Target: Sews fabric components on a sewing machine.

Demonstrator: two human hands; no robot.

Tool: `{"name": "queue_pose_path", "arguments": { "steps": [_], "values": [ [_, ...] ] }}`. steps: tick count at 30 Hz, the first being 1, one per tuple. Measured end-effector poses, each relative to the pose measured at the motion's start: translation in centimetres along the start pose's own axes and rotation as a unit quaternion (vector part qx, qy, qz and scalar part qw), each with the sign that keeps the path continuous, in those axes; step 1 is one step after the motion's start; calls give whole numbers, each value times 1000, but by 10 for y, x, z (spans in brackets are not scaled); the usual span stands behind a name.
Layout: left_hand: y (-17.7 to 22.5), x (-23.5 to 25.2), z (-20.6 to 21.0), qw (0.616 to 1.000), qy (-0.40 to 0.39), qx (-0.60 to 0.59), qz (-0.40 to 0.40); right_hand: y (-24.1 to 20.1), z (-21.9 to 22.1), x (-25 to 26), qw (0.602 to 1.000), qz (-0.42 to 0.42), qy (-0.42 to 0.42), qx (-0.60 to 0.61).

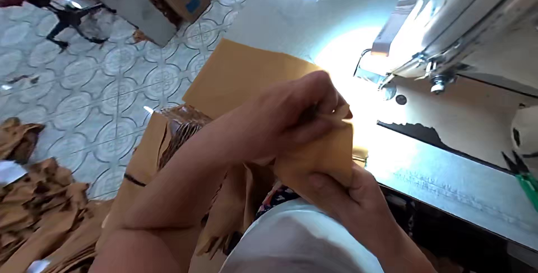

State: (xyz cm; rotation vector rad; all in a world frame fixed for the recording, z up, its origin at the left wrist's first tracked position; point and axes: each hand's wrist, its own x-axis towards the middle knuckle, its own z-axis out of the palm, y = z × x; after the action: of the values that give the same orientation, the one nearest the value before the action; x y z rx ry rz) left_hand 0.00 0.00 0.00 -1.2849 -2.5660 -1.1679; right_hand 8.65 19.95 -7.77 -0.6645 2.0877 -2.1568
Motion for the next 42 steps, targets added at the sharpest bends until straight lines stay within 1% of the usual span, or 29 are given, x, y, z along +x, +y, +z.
{"name": "queue_pose_path", "arguments": {
  "steps": [2, 4, 5, 7, 9, 11, 13, 16, 19, 24, 28, 29, 32, 34, 39, 42],
  "values": [
    [-26, 33, 9, 995, -58, -70, -50, -2, -11, 1, 993, 97, 47, 36],
    [-59, 63, 22, 978, -106, -129, -125, 1, -22, 5, 977, 184, 105, 6],
    [-76, 76, 30, 972, -114, -133, -159, 6, -27, 7, 970, 204, 132, -25],
    [-102, 93, 44, 967, -113, -119, -197, 18, -34, 7, 959, 209, 165, -93],
    [-118, 103, 53, 969, -110, -127, -178, 22, -37, 7, 953, 214, 177, -125],
    [-128, 109, 61, 975, -91, -149, -135, 23, -38, 7, 950, 210, 173, -156],
    [-132, 113, 69, 982, -77, -140, -104, 26, -39, 8, 948, 209, 162, -175],
    [-127, 117, 74, 988, -95, -56, -112, 34, -43, 10, 940, 238, 140, -200],
    [-128, 117, 78, 985, -110, -51, -120, 41, -44, 10, 938, 257, 136, -186],
    [-128, 118, 80, 987, -116, -29, -107, 42, -44, 8, 941, 249, 142, -178],
    [-114, 118, 82, 991, -83, 15, -100, 38, -43, 5, 937, 223, 161, -216],
    [-113, 116, 85, 993, -79, 22, -88, 37, -44, 5, 935, 223, 159, -224],
    [-121, 108, 102, 999, -42, 27, -11, 40, -47, 5, 933, 237, 140, -232],
    [-127, 101, 111, 1000, -18, 21, 12, 40, -45, 4, 933, 246, 136, -223],
    [-125, 80, 118, 999, 29, 32, 21, 38, -38, -7, 941, 246, 122, -199],
    [-122, 78, 119, 998, 34, 57, 20, 37, -38, -10, 939, 240, 130, -208]
  ]
}}
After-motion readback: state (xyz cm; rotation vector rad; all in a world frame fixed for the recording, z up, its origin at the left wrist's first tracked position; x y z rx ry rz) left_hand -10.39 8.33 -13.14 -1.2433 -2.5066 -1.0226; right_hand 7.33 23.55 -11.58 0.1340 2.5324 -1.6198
